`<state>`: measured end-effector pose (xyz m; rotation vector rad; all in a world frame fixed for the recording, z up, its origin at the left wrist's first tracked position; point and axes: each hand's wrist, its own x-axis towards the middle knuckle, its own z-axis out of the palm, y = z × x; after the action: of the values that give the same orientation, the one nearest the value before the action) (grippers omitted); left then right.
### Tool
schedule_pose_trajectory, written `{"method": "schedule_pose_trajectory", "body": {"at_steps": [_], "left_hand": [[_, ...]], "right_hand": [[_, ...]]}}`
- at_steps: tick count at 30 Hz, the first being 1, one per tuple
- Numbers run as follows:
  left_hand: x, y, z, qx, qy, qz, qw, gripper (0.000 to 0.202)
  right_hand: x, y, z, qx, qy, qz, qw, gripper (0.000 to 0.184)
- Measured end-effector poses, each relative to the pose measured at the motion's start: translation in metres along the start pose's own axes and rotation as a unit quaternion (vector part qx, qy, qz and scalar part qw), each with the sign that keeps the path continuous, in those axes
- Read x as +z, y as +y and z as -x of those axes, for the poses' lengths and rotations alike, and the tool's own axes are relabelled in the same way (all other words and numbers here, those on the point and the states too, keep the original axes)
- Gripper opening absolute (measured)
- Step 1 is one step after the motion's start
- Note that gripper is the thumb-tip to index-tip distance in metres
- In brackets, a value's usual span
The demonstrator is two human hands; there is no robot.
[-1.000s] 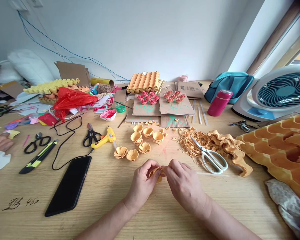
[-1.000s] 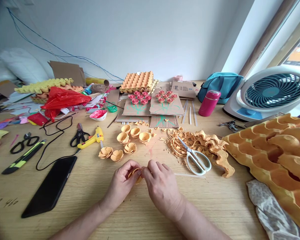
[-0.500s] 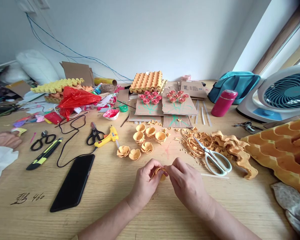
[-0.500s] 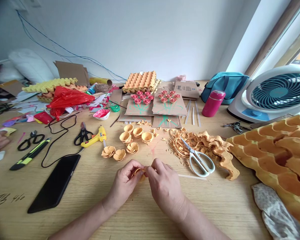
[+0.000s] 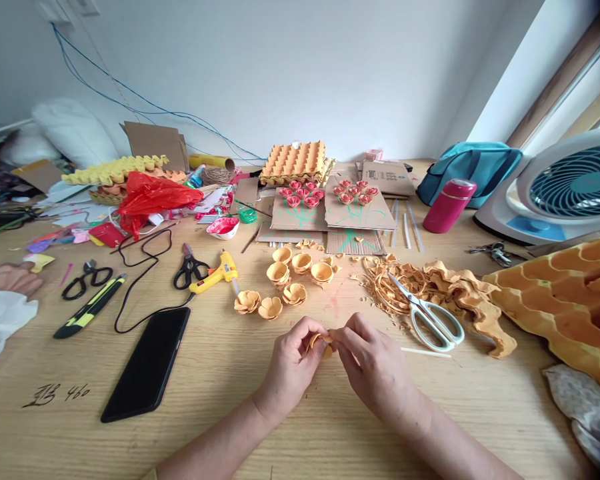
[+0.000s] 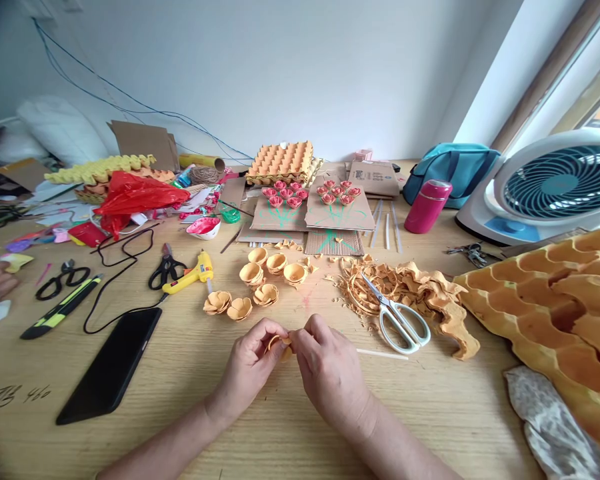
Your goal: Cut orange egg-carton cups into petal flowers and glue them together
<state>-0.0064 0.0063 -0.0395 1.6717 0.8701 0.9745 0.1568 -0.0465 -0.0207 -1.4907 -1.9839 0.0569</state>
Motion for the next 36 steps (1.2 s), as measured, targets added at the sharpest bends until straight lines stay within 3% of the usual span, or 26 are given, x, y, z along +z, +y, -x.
{"method": "schedule_pose_trajectory", "body": {"at_steps": [4, 11, 16, 23, 30, 36], "left_hand": [[-0.0002, -0.0010, -0.0005, -0.007, -0.014, 0.048, 0.999, 0.009], [-0.0014, 0.0045, 0.0008, 0.023, 0.020, -0.028, 0.999, 0.007], [-0.0010, 0.0015, 0.0005, 0.012, 0.008, -0.028, 1.000, 0.006], [-0.0006, 0.0006, -0.0027, -0.003, -0.012, 0.078, 0.997, 0.003], [-0.0016, 0.0026, -0.0009, 0.025, 0.012, 0.025, 0.999, 0.007], [-0.0016, 0.0039, -0.0007, 0.008, 0.009, 0.014, 1.000, 0.006]], "right_hand": [[-0.0027, -0.0011, -0.0016, -0.046, 0.002, 0.044, 0.998, 0.022], [-0.0024, -0.0003, -0.0025, 0.027, -0.010, -0.088, 0.996, 0.020], [-0.0009, -0.0004, -0.0014, 0.021, -0.015, -0.052, 0.998, 0.021], [-0.0045, -0.0013, -0.0023, -0.055, 0.010, 0.039, 0.998, 0.027], [-0.0039, -0.0018, -0.0025, 0.024, -0.003, -0.112, 0.993, 0.021], [-0.0026, -0.0016, -0.0012, -0.001, -0.007, -0.040, 0.999, 0.022]]}}
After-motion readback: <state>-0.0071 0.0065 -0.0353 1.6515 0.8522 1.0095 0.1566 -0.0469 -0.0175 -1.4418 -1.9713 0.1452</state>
